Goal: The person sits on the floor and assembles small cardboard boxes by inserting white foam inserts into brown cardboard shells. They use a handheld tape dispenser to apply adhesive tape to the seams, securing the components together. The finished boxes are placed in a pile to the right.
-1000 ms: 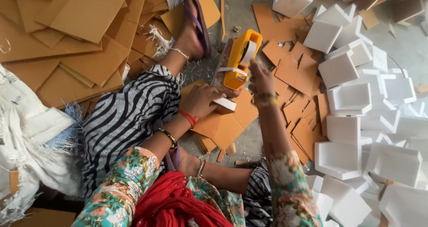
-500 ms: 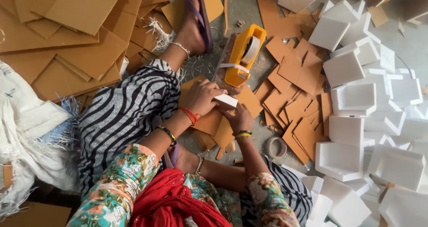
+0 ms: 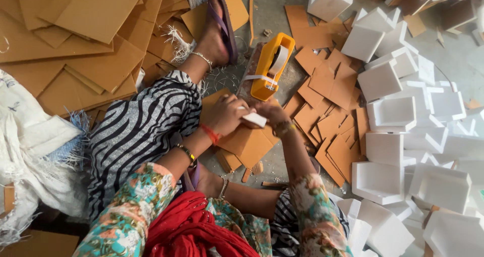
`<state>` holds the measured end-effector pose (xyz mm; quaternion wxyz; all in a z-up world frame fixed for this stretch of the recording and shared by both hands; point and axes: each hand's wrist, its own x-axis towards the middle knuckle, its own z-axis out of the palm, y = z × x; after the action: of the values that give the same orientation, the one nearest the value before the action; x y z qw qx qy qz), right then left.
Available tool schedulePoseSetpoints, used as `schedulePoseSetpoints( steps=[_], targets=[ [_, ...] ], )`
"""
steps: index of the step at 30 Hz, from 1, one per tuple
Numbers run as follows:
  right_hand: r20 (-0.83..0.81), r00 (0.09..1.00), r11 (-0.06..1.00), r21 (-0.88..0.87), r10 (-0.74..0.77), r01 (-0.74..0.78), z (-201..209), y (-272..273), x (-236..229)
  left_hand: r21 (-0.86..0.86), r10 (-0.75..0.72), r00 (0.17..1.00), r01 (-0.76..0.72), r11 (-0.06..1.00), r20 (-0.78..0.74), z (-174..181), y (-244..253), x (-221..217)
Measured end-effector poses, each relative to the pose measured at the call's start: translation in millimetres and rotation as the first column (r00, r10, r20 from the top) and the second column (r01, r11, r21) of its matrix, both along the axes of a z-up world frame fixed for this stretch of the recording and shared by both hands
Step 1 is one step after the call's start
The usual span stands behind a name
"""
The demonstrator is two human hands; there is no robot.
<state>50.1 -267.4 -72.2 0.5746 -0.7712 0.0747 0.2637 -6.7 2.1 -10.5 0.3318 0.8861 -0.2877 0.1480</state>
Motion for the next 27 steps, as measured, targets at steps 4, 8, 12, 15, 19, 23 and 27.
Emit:
schedulePoseSetpoints(
  steps=[4, 8, 12, 15, 19, 23, 27],
  targets=[
    [-0.038, 0.998, 0.92, 0.388, -0.053, 0.064, -40, -18, -66, 0.036, -0.115, 0.963, 0.11, 0.993, 0.243, 5, 7, -30],
    [-0.295, 0.895, 0.789, 0.431, -0.335, 0.438, -39, -16, -92, 0.013, -0.243, 0.912, 0.253, 0.967, 0.331, 12, 12, -53],
    [0.223, 0.975, 0.981, -0.183, -0.015, 0.057, -5, -6, -91, -0.228, 0.009, 0.982, 0.035, 0.973, 0.187, 9, 22, -42],
    [0.334, 0.938, 0.994, -0.025, -0.096, 0.111, 18, 21, -88, -0.661, 0.27, 0.963, -0.192, 0.725, 0.016, 8, 25, -30],
    [0.648, 0.761, 0.933, -0.291, 0.028, 0.214, 52, 45, -88, -0.529, 0.265, 0.901, -0.419, 0.738, -0.343, 11, 47, -30],
    [0.645, 0.716, 0.907, -0.419, 0.266, 0.041, 73, 53, -78, -0.417, 0.131, 0.927, -0.281, 0.864, -0.353, 18, 47, -5],
    [0.664, 0.698, 0.905, -0.422, 0.268, 0.053, 71, 59, -83, -0.317, -0.151, 0.983, 0.177, 0.932, 0.104, 17, 16, 11]
  ],
)
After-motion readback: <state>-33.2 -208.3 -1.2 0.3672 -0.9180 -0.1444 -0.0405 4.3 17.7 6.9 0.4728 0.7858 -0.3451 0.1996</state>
